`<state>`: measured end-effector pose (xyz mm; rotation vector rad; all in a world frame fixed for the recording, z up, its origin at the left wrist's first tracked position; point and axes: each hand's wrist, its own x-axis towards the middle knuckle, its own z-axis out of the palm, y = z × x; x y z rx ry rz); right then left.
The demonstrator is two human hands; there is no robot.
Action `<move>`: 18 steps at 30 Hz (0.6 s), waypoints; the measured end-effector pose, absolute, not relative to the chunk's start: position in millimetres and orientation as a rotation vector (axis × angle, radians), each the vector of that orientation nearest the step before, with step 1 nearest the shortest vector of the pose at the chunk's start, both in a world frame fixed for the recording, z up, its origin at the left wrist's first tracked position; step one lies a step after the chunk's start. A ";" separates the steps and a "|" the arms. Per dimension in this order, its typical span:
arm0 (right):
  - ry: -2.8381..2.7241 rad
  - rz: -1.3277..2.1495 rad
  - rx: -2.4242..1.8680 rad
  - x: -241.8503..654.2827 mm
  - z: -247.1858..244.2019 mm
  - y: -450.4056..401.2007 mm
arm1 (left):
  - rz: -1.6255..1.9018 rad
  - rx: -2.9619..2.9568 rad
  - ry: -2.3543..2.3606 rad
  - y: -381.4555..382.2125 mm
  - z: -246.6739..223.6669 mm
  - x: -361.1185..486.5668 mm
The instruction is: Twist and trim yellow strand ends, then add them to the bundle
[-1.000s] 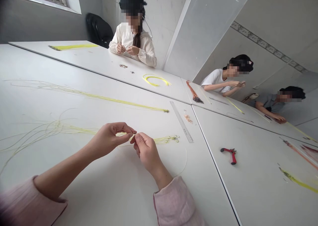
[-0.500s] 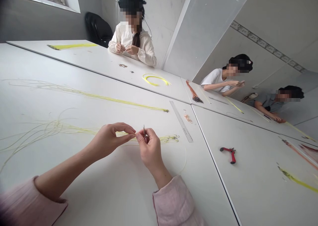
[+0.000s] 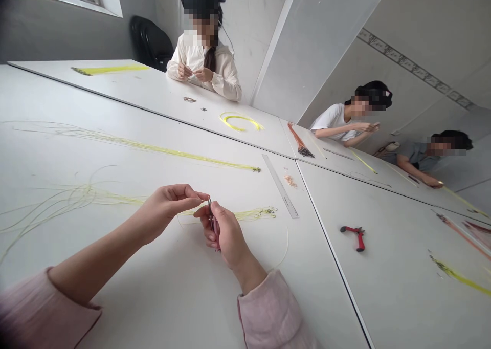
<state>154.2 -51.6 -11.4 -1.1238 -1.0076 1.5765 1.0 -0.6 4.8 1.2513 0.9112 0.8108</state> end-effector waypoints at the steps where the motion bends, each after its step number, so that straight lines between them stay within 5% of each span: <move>1: -0.985 1.604 -1.107 153.6 -11.5 -51.5 | 0.806 1.240 0.886 -1.0 4.2 1.3; 18: -0.952 1.607 -1.151 152.1 -16.6 -50.8 | 0.748 1.310 0.860 -2.0 4.3 2.2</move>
